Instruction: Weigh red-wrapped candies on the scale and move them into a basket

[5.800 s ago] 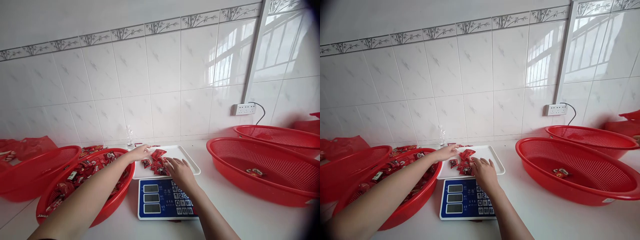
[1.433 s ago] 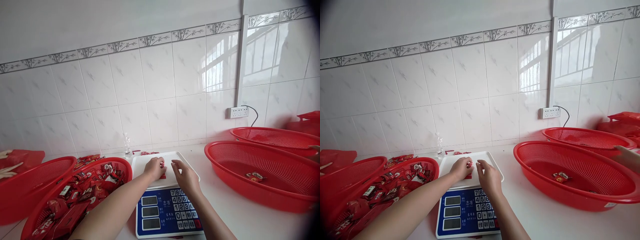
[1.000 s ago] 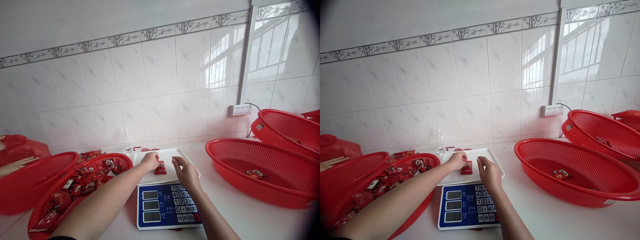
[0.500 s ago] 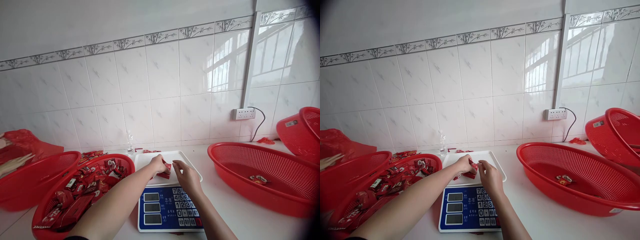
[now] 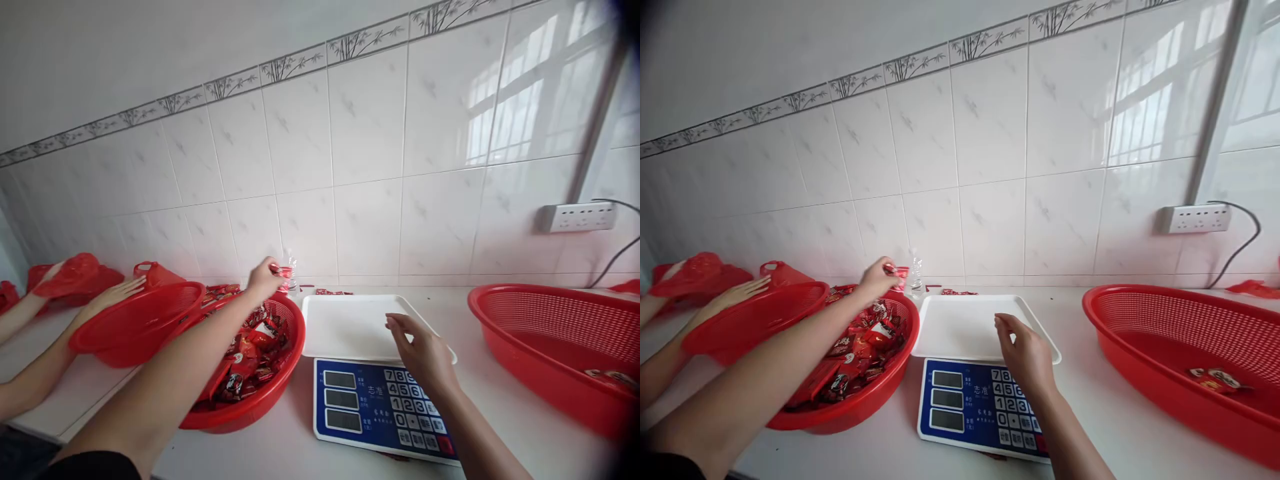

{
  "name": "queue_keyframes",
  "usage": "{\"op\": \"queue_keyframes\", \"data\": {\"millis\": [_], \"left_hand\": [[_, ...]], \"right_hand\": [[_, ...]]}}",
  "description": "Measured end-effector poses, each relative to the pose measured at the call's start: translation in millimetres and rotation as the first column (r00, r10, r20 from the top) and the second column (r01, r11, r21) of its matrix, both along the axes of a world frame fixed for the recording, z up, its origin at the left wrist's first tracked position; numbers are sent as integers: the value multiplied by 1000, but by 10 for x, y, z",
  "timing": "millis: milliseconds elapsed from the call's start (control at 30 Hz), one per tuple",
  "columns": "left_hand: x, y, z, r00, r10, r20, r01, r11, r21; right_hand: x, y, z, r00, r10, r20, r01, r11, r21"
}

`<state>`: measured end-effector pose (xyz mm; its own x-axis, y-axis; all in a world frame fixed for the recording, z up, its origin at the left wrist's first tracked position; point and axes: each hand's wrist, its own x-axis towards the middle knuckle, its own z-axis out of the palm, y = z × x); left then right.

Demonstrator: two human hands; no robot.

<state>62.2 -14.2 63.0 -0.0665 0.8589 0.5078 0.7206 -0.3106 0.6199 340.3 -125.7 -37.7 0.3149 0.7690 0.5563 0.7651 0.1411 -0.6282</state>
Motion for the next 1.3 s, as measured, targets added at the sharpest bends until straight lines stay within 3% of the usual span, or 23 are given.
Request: {"op": "queue_keyframes", "data": {"millis": [67, 167, 267, 400, 533, 633, 800, 900, 1000, 1067, 1100, 1133, 1200, 1233, 1267, 1300], "left_hand": [[-560, 5, 93, 974, 170, -149, -161, 984, 74], [-1323, -28, 139, 864, 369, -342, -327, 929, 175], [-1868, -70, 120, 733, 473, -490, -415, 881, 229], [-2263, -74, 20, 618, 482, -621, -467, 861, 204], [-2545, 8, -178, 545, 425, -723, -467, 870, 159], [-2797, 102, -344, 538, 332, -775, -468, 882, 53], [-3069, 256, -425, 579, 363, -730, -610, 787, -92], [-2895, 314, -325, 616, 373, -694, -526, 851, -10], [-2357, 273, -213, 735, 319, -599, -329, 939, 96], [-1856, 153, -192, 853, 141, -503, -162, 987, 1], [-1596, 66, -205, 893, -11, -451, -43, 993, -109], [-1344, -33, -234, 891, -188, -413, 98, 968, -229], [-911, -240, -332, 810, -483, -333, 316, 837, -446], [-742, -330, -393, 755, -585, -295, 357, 745, -563], [-608, -401, -457, 724, -628, -285, 347, 689, -636], [-506, -450, -520, 707, -633, -315, 295, 669, -683]], "right_hand": [[-14, 6, -11, 1000, -6, -1, 6, 1000, -9], [-34, 21, -27, 1000, -9, 7, 9, 1000, 2], [-42, 31, -29, 1000, -13, 2, 13, 1000, 15], [-29, 35, -32, 999, -50, -2, 50, 997, 55], [-15, 44, -59, 996, -84, -1, 84, 992, 93], [-22, 44, -70, 997, -77, 9, 76, 989, 125], [-48, 14, -43, 998, -56, 16, 54, 992, 115], [-68, -6, -24, 999, -52, 7, 51, 994, 101], [-95, -24, -14, 1000, -25, 8, 24, 995, 97], [-113, -39, -7, 1000, 8, 12, -9, 995, 98], [-120, -47, -3, 1000, 25, 10, -25, 995, 97], [-126, -55, 2, 999, 39, 7, -39, 995, 97], [-134, -67, 14, 998, 63, -3, -62, 994, 94], [-137, -71, 19, 997, 71, -9, -70, 993, 94], [-138, -72, 24, 997, 78, -16, -76, 993, 94], [-138, -72, 28, 996, 85, -21, -82, 993, 90]]}}
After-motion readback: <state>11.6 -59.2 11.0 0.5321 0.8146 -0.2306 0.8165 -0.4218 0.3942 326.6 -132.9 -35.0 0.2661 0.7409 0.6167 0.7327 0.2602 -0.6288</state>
